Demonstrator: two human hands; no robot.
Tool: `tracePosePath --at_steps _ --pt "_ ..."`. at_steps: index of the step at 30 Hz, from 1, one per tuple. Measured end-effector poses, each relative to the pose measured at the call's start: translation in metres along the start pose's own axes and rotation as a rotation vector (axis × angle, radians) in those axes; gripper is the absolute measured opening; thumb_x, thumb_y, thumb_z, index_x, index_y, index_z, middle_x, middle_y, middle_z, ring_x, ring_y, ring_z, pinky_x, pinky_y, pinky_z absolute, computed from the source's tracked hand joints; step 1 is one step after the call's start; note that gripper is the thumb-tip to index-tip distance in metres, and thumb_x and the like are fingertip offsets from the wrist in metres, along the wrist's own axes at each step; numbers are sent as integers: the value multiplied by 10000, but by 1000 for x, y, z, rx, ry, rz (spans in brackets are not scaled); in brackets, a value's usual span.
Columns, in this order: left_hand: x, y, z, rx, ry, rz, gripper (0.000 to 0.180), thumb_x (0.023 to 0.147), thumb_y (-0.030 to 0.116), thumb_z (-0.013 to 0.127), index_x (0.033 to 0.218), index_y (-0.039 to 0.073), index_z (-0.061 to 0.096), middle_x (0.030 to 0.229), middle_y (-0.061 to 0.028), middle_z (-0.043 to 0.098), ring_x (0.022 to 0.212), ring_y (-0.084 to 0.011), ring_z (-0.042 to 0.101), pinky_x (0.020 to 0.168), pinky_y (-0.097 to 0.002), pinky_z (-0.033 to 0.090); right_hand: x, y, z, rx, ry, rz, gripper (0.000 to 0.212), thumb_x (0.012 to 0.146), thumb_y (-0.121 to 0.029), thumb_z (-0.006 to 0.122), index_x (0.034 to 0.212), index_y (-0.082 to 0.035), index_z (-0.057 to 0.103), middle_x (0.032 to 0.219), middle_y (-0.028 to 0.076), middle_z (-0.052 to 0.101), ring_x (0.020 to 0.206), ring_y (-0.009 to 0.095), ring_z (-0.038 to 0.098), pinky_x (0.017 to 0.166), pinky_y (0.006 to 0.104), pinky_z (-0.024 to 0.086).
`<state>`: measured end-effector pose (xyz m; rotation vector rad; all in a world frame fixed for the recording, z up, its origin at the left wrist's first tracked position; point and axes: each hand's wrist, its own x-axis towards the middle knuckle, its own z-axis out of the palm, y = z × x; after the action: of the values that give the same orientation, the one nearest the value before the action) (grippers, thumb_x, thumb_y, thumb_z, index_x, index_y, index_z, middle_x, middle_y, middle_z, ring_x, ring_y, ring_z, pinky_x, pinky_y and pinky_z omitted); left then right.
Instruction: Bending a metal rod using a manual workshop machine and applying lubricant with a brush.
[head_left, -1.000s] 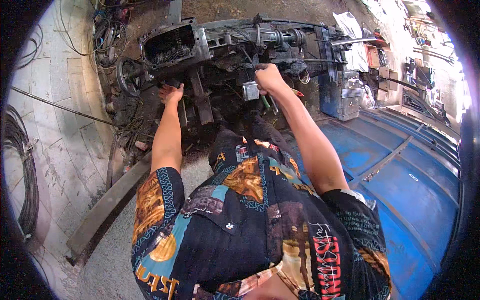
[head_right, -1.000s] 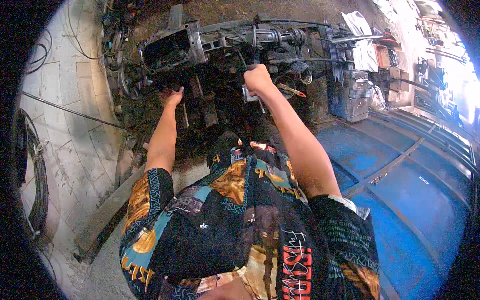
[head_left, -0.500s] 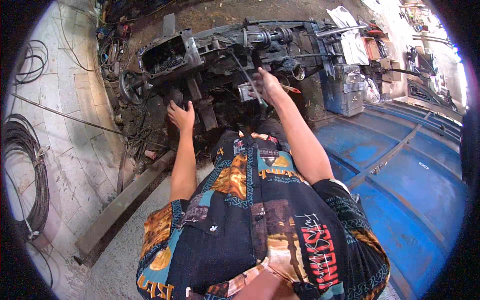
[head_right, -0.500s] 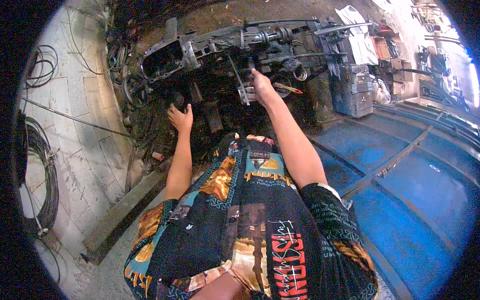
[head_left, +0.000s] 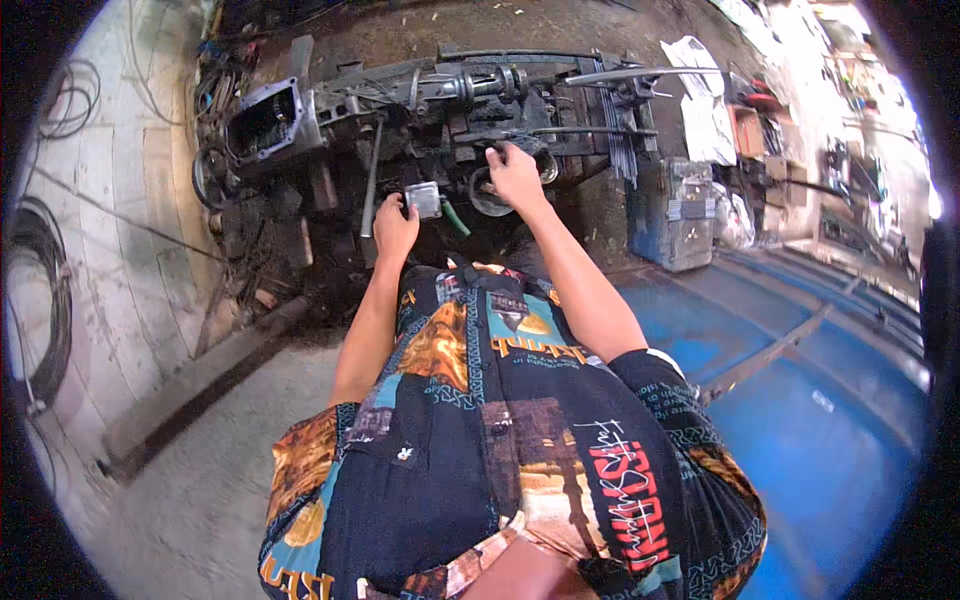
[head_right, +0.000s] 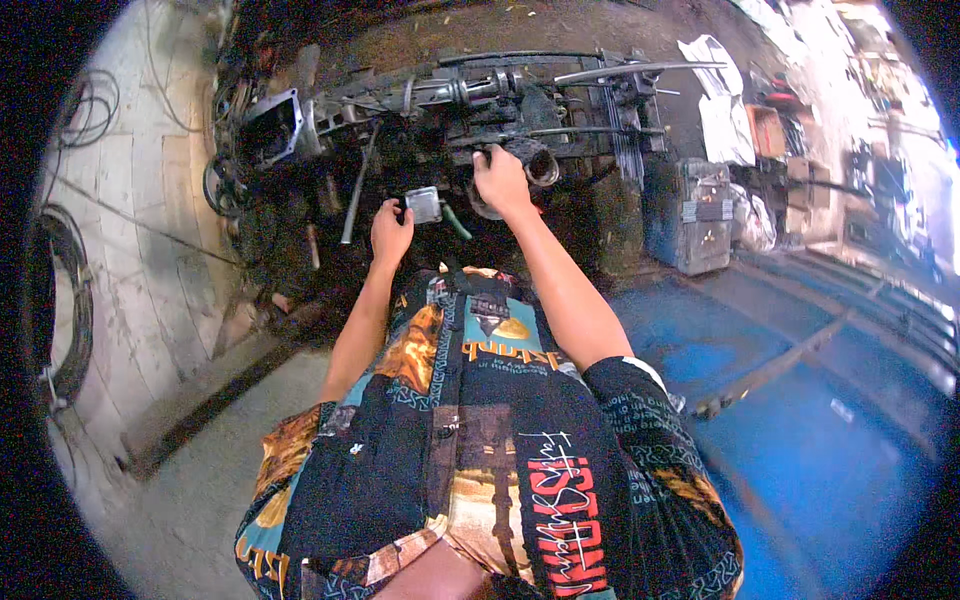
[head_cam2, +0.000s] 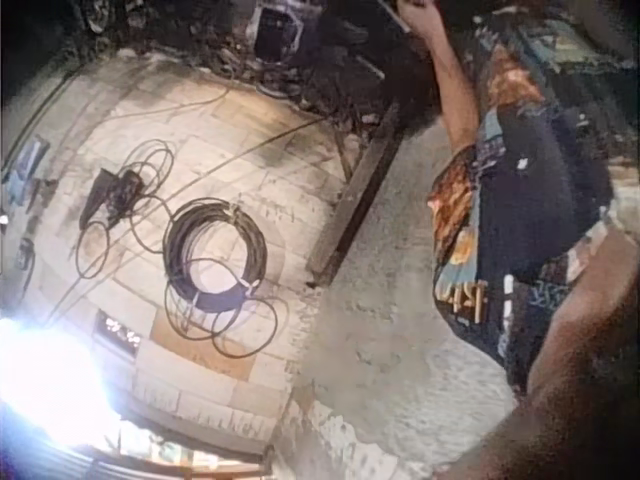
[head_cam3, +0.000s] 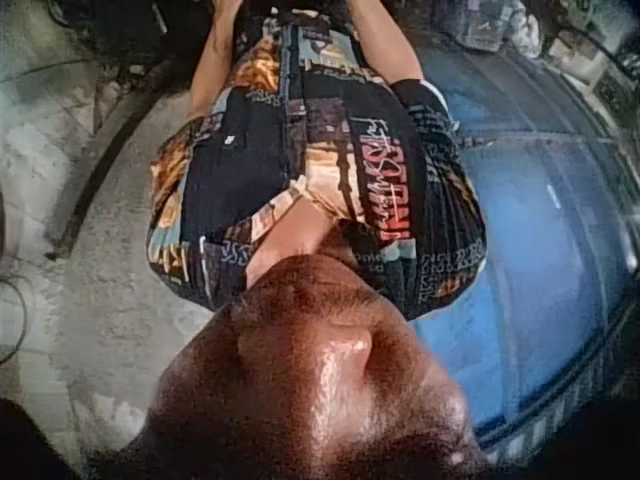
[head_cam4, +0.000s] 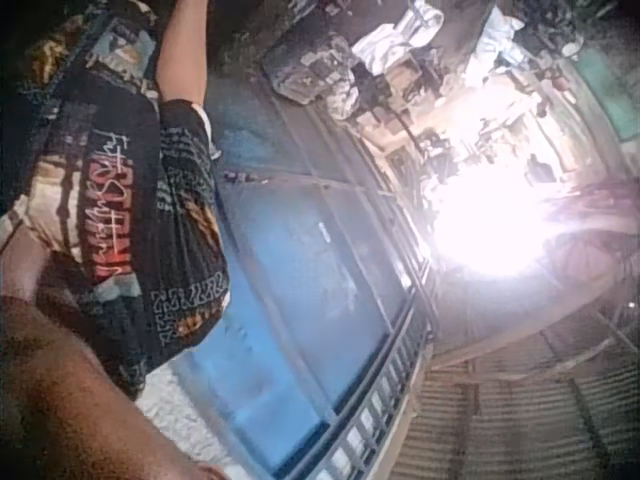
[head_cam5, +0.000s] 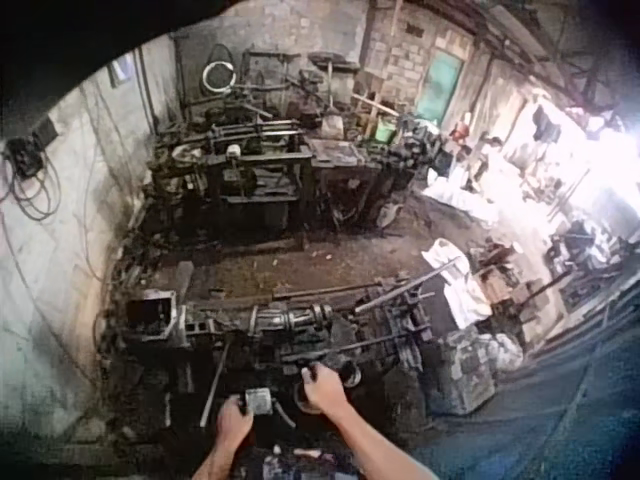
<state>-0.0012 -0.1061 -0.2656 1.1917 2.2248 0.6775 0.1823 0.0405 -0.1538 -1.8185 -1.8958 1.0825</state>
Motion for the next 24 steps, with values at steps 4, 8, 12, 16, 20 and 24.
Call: tracePosePath --at_steps 4,8,12,16,20,24 --pt "-14 43 41 59 100 -82 341 822 251 670 1036 -10 624 947 -188 669 907 -380 630 800 -445 506 21 20 -36 -225 -133 -186 335 911 -280 535 1037 25 593 999 264 623 947 457 602 840 519 488" --pt "-30 88 73 103 -22 -335 298 823 303 668 922 22 666 903 -186 685 886 -374 654 753 -474 514 26 49 -57 -261 -191 -250 335 903 -283 536 1015 27 599 1002 259 629 933 432 619 831 512 498" --pt "-31 81 114 82 -179 -582 417 838 408 647 1017 33 678 1017 -207 680 990 -379 639 835 -463 507 19 81 -81 -298 -297 -289 325 896 -271 537 1007 28 597 999 256 630 933 431 619 829 511 500" --pt "-42 21 159 -449 -224 -909 611 807 487 677 1217 50 562 1142 -160 629 1070 -307 604 828 -452 485 8 94 -103 -312 -450 -377 302 883 -254 545 1010 16 591 986 251 631 928 437 616 825 515 503" --pt "-46 19 162 -811 -139 -1058 259 861 311 681 926 100 546 709 -26 526 583 -154 551 487 -341 452 15 118 -123 -337 -509 -339 311 865 -251 577 1010 20 627 1035 267 636 945 438 621 847 512 502" --pt "-38 52 144 -944 -44 -1005 167 905 186 628 847 45 559 628 -14 514 485 -129 520 487 -314 521 23 135 -136 -238 -466 -307 332 862 -240 581 1069 15 631 1039 272 641 960 437 619 869 498 498"
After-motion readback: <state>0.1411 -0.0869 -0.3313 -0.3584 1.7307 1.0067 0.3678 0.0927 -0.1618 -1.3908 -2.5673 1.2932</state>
